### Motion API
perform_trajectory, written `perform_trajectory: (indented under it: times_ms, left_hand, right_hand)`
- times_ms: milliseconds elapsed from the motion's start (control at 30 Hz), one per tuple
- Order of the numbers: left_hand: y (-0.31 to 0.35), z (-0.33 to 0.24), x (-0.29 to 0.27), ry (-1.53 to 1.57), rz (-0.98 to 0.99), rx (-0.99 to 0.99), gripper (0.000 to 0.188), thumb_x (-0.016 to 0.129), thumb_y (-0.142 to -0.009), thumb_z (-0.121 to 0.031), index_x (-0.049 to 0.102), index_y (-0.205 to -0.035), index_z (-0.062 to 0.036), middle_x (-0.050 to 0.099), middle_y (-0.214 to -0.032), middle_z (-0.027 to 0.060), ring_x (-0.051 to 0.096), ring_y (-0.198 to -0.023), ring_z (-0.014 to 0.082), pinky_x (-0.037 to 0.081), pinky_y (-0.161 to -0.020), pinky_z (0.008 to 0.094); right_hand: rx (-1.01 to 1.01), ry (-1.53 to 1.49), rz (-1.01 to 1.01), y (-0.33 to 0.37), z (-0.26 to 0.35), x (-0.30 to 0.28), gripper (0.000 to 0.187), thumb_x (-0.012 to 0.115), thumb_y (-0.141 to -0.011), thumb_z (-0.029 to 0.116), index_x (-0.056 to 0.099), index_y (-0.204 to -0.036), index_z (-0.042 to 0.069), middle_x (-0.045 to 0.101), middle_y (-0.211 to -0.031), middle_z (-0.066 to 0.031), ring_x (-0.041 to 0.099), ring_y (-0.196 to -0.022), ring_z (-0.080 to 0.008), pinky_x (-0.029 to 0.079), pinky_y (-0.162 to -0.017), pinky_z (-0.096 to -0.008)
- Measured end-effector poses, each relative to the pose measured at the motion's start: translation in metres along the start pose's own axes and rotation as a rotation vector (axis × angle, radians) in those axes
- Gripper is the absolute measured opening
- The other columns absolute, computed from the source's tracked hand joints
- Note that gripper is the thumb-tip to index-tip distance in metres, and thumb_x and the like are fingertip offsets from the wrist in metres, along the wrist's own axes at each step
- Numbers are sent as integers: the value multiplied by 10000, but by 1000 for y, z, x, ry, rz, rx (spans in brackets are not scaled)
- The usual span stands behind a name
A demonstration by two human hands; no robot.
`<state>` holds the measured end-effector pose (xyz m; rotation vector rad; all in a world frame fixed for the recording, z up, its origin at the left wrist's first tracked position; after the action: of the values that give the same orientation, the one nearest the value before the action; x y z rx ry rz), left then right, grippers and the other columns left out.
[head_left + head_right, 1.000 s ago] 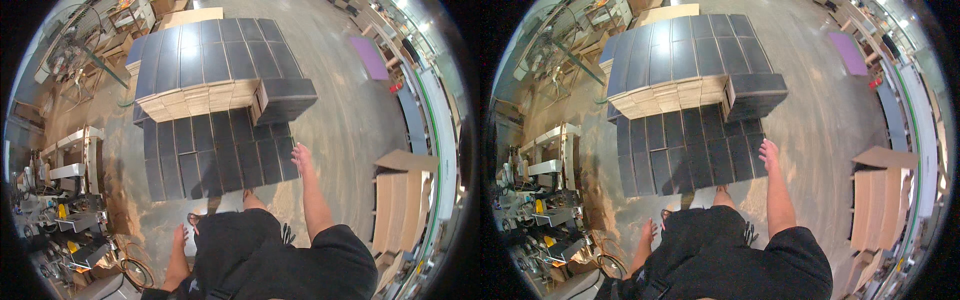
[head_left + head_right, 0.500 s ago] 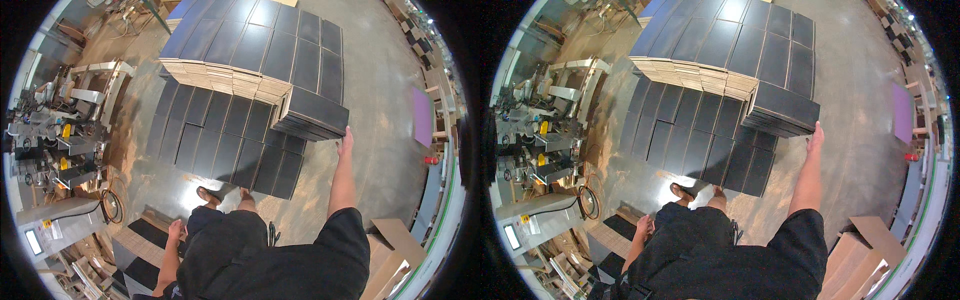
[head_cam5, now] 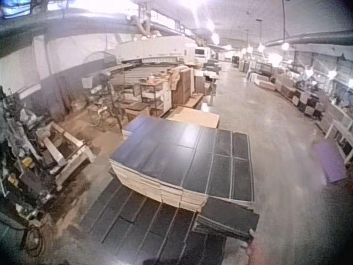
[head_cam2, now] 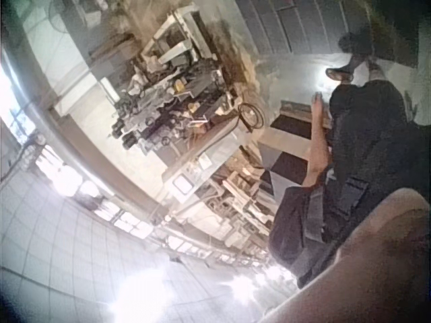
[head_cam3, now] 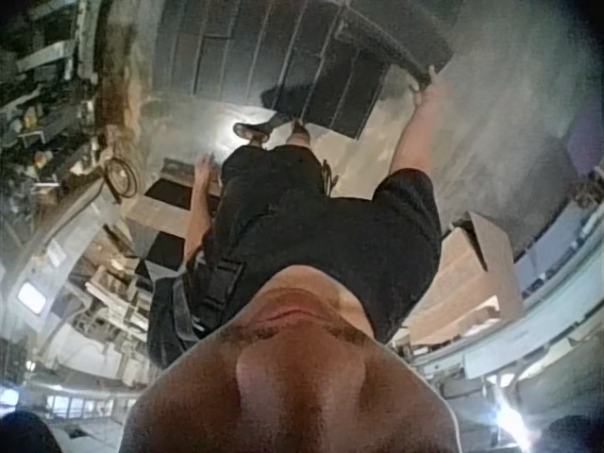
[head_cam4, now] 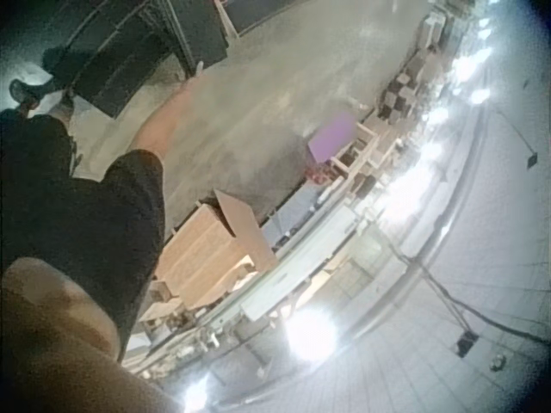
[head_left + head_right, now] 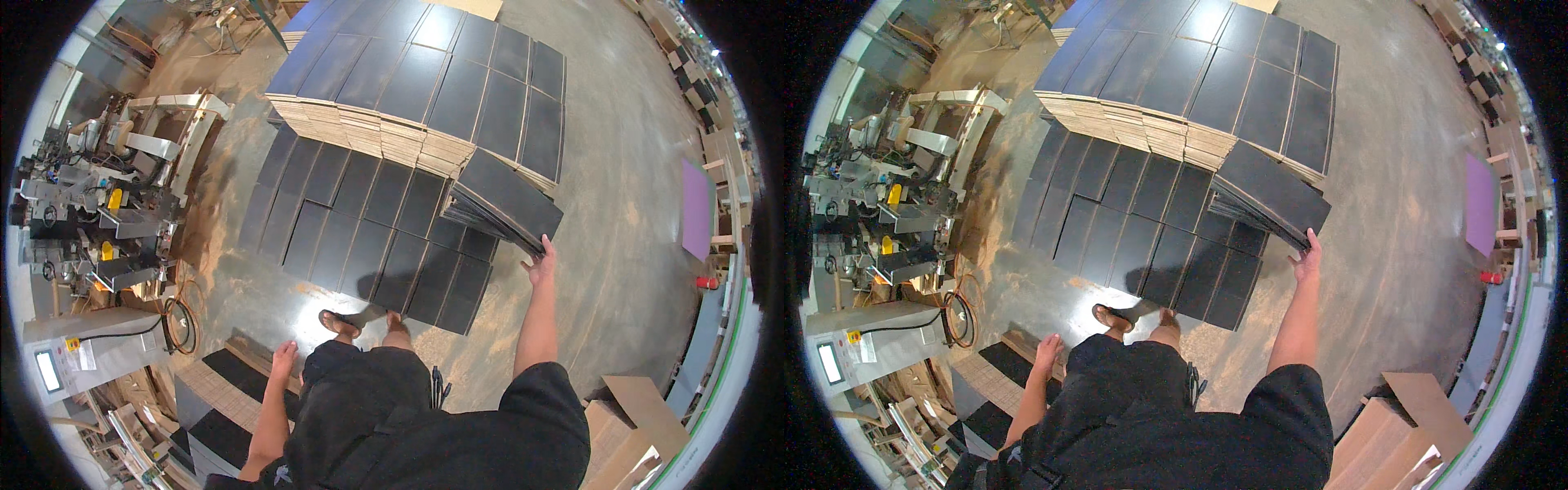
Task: The person takes a stack of black wood panels from a pallet, carries them to a wood-manufacturing machine, and feeds the panels into the machine's intake slot one at a time.
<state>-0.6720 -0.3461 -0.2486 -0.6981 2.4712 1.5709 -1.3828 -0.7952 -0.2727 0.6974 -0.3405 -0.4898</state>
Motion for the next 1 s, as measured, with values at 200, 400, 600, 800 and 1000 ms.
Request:
perform_trajectory:
  times_ms: [200,400,600,800,1000]
  left_hand:
    - [-23,-43,23,-58,120,94,582,590,-955,-482,527,-1370,-79,631,-1279,95,586,-1207,243,444,-945,435]
    - [-28,-115,82,-71,139,73,592,592,-949,-500,531,-1371,-88,608,-1330,106,571,-1228,257,422,-984,462]
    - [-11,-236,200,-179,289,314,628,648,-917,-516,607,-1275,-1,650,-1175,114,597,-1123,239,470,-956,390]
    - [28,-291,336,141,690,180,933,662,-801,-701,447,-1452,-68,449,-1486,143,373,-1394,286,299,-1091,593]
    - [45,-273,415,672,819,-162,852,688,-771,-709,520,-1364,-120,547,-1372,118,498,-1265,303,346,-1095,536]
  right_hand:
    - [101,-191,194,-6,-13,5,355,720,-820,402,630,-1058,154,666,-1113,-57,577,-1123,-272,327,-1043,-625]
    - [74,-343,257,35,-86,16,260,701,-839,309,637,-1017,130,681,-1063,-70,625,-1018,-292,470,-919,-546]
    - [-6,-526,84,92,-137,35,201,689,-834,262,649,-971,120,696,-1009,-81,643,-948,-279,485,-893,-526]
    - [-42,-575,61,163,-133,57,219,695,-765,128,616,-960,70,648,-960,-95,657,-874,-268,551,-806,-430]
    - [-113,-359,86,229,-136,38,466,664,-721,36,542,-1171,51,612,-1100,-79,613,-997,-238,512,-904,-389]
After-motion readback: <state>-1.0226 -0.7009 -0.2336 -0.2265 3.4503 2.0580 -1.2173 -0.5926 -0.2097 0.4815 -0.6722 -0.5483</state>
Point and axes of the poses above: each hand's wrist, its own y-axis away from the middle knuckle, its own x-axis out of the palm, z = x × y, the point moved 8 cm from there along -y, towards the middle knuckle
